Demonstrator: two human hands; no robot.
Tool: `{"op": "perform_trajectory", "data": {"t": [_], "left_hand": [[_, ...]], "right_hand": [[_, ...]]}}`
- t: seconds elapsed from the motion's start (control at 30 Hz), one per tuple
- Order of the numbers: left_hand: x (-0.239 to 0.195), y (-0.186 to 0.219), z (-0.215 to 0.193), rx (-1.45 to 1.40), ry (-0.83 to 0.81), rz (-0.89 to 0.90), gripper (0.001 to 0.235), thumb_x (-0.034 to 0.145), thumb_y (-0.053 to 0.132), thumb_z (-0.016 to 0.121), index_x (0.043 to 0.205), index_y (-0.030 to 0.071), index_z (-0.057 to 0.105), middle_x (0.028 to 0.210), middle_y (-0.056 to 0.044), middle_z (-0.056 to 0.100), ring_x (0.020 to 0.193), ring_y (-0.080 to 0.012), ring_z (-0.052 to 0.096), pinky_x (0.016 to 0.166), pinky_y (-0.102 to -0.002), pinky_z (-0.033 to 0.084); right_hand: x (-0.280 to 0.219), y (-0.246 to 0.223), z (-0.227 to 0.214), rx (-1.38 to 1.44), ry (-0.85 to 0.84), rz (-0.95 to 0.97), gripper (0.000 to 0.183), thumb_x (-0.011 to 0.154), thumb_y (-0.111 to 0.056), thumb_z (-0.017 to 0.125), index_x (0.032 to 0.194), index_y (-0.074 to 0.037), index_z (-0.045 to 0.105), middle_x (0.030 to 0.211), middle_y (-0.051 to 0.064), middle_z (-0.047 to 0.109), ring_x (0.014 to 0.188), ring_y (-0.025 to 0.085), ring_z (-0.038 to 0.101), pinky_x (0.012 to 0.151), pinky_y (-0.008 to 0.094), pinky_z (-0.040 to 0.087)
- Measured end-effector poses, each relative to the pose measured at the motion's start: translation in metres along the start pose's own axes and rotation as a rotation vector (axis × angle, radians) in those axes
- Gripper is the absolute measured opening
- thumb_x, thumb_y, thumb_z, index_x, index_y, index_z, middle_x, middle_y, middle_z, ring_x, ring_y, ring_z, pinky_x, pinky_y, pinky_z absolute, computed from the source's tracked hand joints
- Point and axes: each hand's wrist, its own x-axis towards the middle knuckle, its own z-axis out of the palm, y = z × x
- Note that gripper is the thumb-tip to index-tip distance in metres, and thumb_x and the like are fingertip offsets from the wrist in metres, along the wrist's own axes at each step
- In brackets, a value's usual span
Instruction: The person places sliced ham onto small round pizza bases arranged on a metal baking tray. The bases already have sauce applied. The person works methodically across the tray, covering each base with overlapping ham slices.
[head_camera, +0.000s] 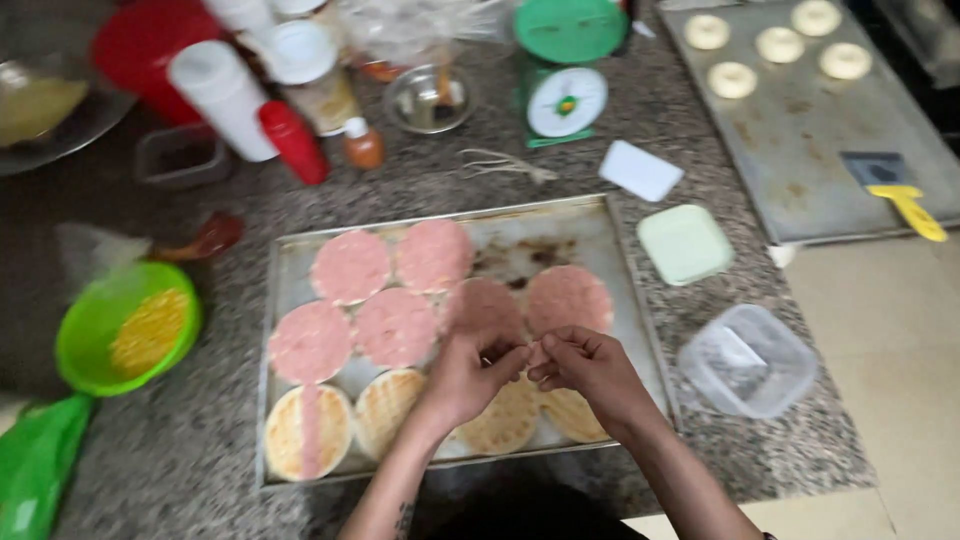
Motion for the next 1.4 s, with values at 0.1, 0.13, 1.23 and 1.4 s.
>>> {"op": "perform_trajectory", "data": {"t": [0.1,0.13,1.23,1.4], "left_hand": [[-0.029,-0.014,-0.046,-0.024,0.11,-0.096,0.01,0.102,0.012,0.085,0.109,0.006,0.087,0.084,-0.012,0.086,0.073,-0.0186,0.082,0.066,-0.029,0.069],[-0.041,-0.016,-0.061,-0.028,0.141,-0.088,0.01,0.103,0.013,0.085,0.11,0.006,0.088,0.084,-0.012,0.086,0.073,-0.0192,0.083,0.066,-0.03,0.07],[-0.155,-0.156,-0.277,0.814,0.353,-0.094,0.025,0.105,0.033,0.068,0.101,0.01,0.077,0.091,-0.014,0.074,0.096,-0.0427,0.077,0.089,-0.057,0.059],[-0.151,-0.158,-0.271,0.858,0.392,-0.017,0.022,0.103,0.03,0.07,0.094,0.011,0.076,0.086,-0.012,0.072,0.09,-0.0395,0.077,0.084,-0.053,0.06]], "right_hand": [[0.004,0.007,0.053,0.05,-0.015,0.067,0.026,0.11,-0.014,0.075,0.12,0.011,0.077,0.094,0.022,0.079,0.085,0.035,0.085,0.077,0.043,0.071],[0.005,0.012,0.069,0.085,-0.019,0.089,0.025,0.11,-0.014,0.075,0.119,0.009,0.076,0.094,0.022,0.079,0.086,0.036,0.085,0.077,0.043,0.071],[0.042,0.146,0.254,-0.13,-0.039,0.242,0.025,0.106,-0.01,0.073,0.129,-0.003,0.077,0.108,0.024,0.085,0.092,0.029,0.086,0.08,0.039,0.072],[0.037,0.138,0.266,-0.106,-0.051,0.251,0.026,0.106,-0.008,0.07,0.13,0.0,0.078,0.111,0.023,0.085,0.094,0.028,0.086,0.081,0.038,0.072]]}}
